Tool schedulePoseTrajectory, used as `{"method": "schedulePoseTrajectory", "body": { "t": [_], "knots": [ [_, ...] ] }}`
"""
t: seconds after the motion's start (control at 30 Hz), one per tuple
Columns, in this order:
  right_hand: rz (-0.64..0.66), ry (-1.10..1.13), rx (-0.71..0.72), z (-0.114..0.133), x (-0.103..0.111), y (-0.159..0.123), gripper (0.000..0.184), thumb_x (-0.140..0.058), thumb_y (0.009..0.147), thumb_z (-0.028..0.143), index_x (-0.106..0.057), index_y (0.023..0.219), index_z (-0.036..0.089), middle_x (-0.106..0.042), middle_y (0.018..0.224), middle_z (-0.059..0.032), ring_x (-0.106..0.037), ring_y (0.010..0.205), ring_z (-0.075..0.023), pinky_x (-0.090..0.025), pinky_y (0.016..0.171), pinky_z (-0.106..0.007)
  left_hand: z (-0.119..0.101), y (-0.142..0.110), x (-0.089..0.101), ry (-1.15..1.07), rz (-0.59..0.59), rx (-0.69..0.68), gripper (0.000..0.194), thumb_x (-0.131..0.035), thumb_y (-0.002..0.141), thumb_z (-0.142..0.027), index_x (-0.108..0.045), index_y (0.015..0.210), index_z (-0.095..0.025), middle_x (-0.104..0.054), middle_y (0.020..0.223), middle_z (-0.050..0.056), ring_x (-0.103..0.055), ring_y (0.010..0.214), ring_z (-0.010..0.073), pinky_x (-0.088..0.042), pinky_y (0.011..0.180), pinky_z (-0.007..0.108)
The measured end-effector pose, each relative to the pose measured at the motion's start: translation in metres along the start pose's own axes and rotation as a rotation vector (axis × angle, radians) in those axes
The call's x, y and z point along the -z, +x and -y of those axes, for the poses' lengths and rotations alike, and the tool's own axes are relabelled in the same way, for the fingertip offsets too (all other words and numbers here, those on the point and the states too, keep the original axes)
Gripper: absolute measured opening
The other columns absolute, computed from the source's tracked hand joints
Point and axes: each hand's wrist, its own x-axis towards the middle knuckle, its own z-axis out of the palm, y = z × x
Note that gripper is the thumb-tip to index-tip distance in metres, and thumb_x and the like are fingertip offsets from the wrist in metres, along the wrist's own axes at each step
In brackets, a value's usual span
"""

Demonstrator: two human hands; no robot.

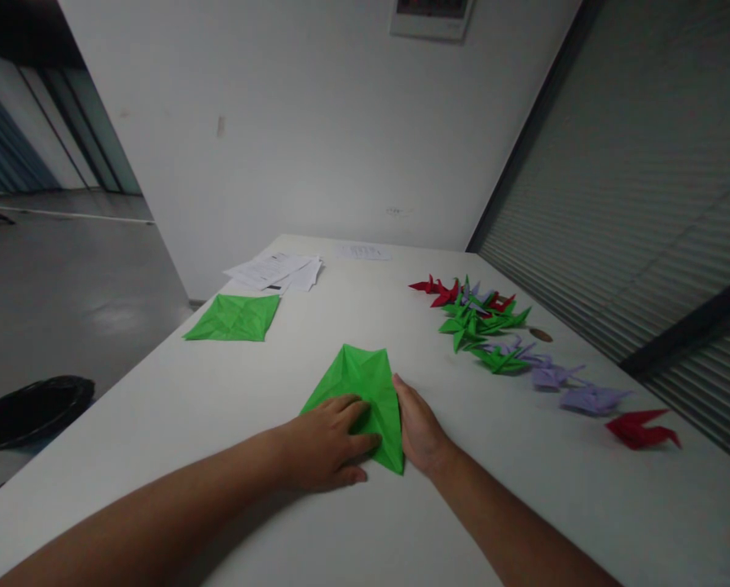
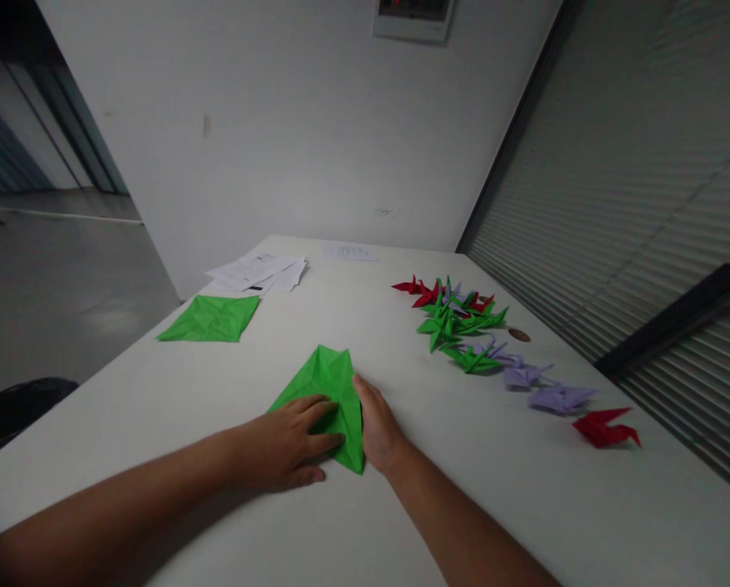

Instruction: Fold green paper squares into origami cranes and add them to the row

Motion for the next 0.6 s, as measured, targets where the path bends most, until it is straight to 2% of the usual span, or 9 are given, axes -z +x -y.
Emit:
{"method": "schedulePoseTrajectory", "body": {
  "t": [0.27,0.43,0.6],
  "knots": [
    [0.042,0.028,-0.032,0.007,-0.013,-0.004,0.047,-0.065,0.094,0.057,-0.071,0.125,0.023,-0.075,0.130,-0.0068,-0.057,0.136,-0.0293,-0.038,0.120,-0.052,0.001,0.002,-0.006,-0.067,-0.017,-0.047,0.057,-0.047,0.096,-0.070,-0.053,0.147,-0.047,-0.030,0.167,0.015,-0.034,0.148,0.0521,-0.034,0.112,0.074],
    [0.010,-0.030,-0.011,0.003,-0.009,-0.003,0.054,-0.067,0.091,0.062,-0.070,0.130,0.025,-0.073,0.133,-0.0063,-0.056,0.138,-0.0304,-0.035,0.122,-0.054,-0.001,0.004,-0.005,-0.086,-0.004,-0.055,0.060,-0.050,0.093,-0.073,-0.051,0.148,-0.049,-0.024,0.169,0.016,-0.027,0.149,0.0566,-0.027,0.108,0.083],
    [-0.079,-0.110,0.030,-0.006,-0.001,-0.001,0.059,-0.067,0.088,0.066,-0.070,0.130,0.026,-0.074,0.132,-0.0051,-0.050,0.144,-0.0306,-0.034,0.123,-0.055,0.002,0.004,-0.007,-0.097,0.023,-0.038,0.065,-0.052,0.089,-0.076,-0.049,0.149,-0.050,-0.022,0.169,0.017,-0.021,0.150,0.0585,-0.022,0.107,0.086]
  ]
}}
